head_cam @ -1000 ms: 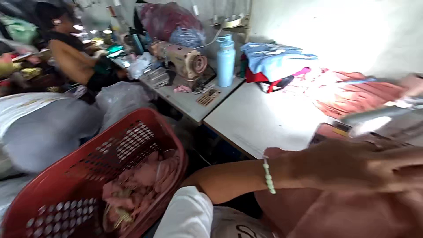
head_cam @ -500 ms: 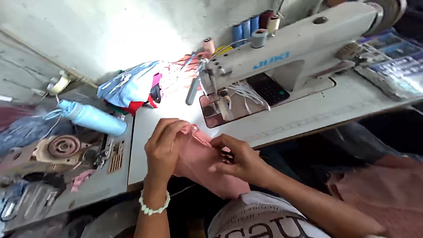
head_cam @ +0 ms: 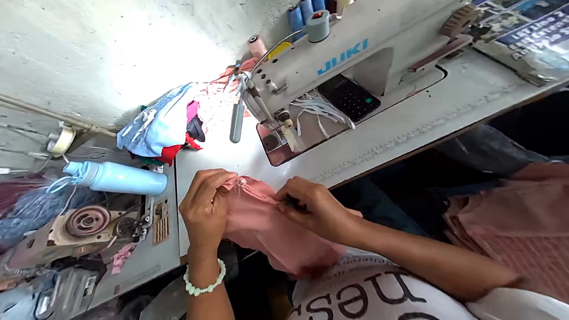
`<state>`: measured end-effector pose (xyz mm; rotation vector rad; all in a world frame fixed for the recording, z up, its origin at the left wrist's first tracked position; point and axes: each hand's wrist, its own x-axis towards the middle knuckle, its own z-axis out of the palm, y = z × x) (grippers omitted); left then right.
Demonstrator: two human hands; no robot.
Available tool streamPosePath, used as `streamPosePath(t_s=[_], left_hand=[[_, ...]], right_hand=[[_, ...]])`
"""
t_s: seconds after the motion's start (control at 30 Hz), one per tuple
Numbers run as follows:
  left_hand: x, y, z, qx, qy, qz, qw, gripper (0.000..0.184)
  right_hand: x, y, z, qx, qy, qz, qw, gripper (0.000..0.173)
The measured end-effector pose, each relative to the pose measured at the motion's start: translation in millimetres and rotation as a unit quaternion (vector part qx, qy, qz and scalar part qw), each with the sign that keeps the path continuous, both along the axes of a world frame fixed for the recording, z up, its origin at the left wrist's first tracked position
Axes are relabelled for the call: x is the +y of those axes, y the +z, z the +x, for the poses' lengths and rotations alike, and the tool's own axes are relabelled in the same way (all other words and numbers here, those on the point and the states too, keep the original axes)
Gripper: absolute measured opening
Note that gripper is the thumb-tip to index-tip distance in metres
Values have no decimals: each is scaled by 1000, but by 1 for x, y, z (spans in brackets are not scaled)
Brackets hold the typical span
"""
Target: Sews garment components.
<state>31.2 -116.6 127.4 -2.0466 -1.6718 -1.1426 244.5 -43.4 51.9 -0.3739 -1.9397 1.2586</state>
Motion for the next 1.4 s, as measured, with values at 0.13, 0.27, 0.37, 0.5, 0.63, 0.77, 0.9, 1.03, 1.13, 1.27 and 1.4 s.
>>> streamPosePath(t_s=[0.13,0.27,0.37,0.5,0.63,0.77,0.9,1.03,1.13,1.27,1.4], left_hand=[[-2,5,-3,-62,-48,-23,997,16],[-8,21,1,-115,-126,-80,982,15],[-12,24,1,-136,-98,-109,980,16],[-12,18,-3,-146,15,-116,982,17],[-6,18,2,-160,80,-172,969,15],[24,17,-5,-198,91,-267,939,13],[82,-22,0,-161,87,-367,912,13],[127,-79,23,-118,122,-463,870,15],[137,-102,32,-122,178,-451,866,16],[129,-111,45,-130,260,-350,890,36],[122,-127,56,-72,244,-267,930,17]], right_hand=[[8,3,3,45,52,32,997,12],[35,8,-6,39,118,63,990,17],[48,6,-16,68,175,20,982,14],[37,-12,-21,39,13,82,996,16],[18,-23,-21,17,-96,116,988,13],[12,-18,-9,-4,-25,-93,995,18],[22,-35,-6,-70,7,-263,962,26],[32,-53,0,-175,-42,-226,957,31],[39,-58,4,-224,-27,-249,942,32],[41,-58,4,-228,-17,-248,941,30],[39,-61,2,-221,-25,-238,945,29]])
